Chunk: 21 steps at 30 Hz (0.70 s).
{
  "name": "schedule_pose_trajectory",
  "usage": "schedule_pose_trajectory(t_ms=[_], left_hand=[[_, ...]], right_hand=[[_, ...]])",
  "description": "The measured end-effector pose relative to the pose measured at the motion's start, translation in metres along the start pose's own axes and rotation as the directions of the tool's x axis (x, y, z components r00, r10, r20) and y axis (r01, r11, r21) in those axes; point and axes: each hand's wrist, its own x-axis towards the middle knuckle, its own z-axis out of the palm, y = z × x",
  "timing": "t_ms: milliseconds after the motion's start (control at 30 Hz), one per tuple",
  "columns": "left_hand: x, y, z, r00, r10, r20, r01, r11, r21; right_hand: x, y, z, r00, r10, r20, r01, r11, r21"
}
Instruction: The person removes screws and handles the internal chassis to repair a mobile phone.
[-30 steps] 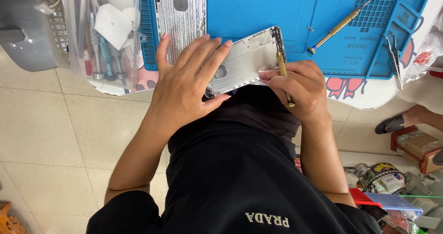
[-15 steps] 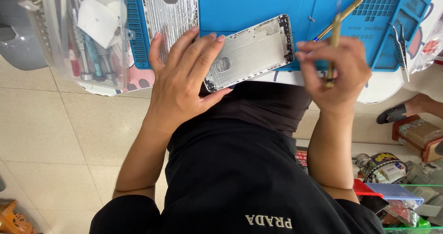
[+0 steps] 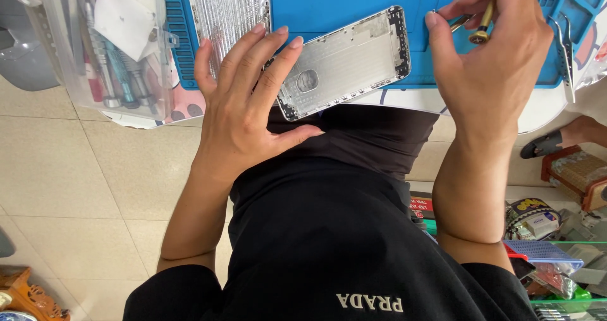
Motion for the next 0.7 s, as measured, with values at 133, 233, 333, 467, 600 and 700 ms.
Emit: schedule_pose_trajectory(t_ms=[133, 233, 333, 467, 600, 700], left_hand=[[-0.003, -0.002, -0.001, 1.0, -0.018, -0.01, 0.018, 1.0, 0.014], [-0.005, -0.001, 0.0, 1.0, -0.022, -0.019, 0.022, 0.999, 0.032], [-0.005, 0.002, 0.001, 0.999, -0.043, 0.003, 0.043, 0.999, 0.016], [-0.004, 0.002, 0.006, 0.999, -0.035, -0.011, 0.035, 0.999, 0.024], [-0.004, 0.001, 0.008, 0.999, -0.028, -0.037, 0.029, 0.999, 0.014], [-0.006, -0.001, 0.011, 0.998, -0.013, -0.058, 0.016, 0.999, 0.04]], right_hand=[[-0.002, 0.006, -0.002, 0.999, -0.033, 0.031, 0.032, 0.999, 0.025], [0.002, 0.001, -0.004, 0.997, -0.064, 0.05, 0.066, 0.998, -0.024], [0.005, -0.004, -0.004, 0.993, -0.084, 0.082, 0.096, 0.983, -0.154], [0.002, -0.01, 0.0, 0.988, -0.099, 0.122, 0.13, 0.953, -0.274], [-0.007, -0.002, 0.008, 0.993, -0.056, 0.107, 0.081, 0.967, -0.242], [-0.014, 0.008, 0.013, 0.996, 0.003, 0.094, 0.008, 0.993, -0.118]])
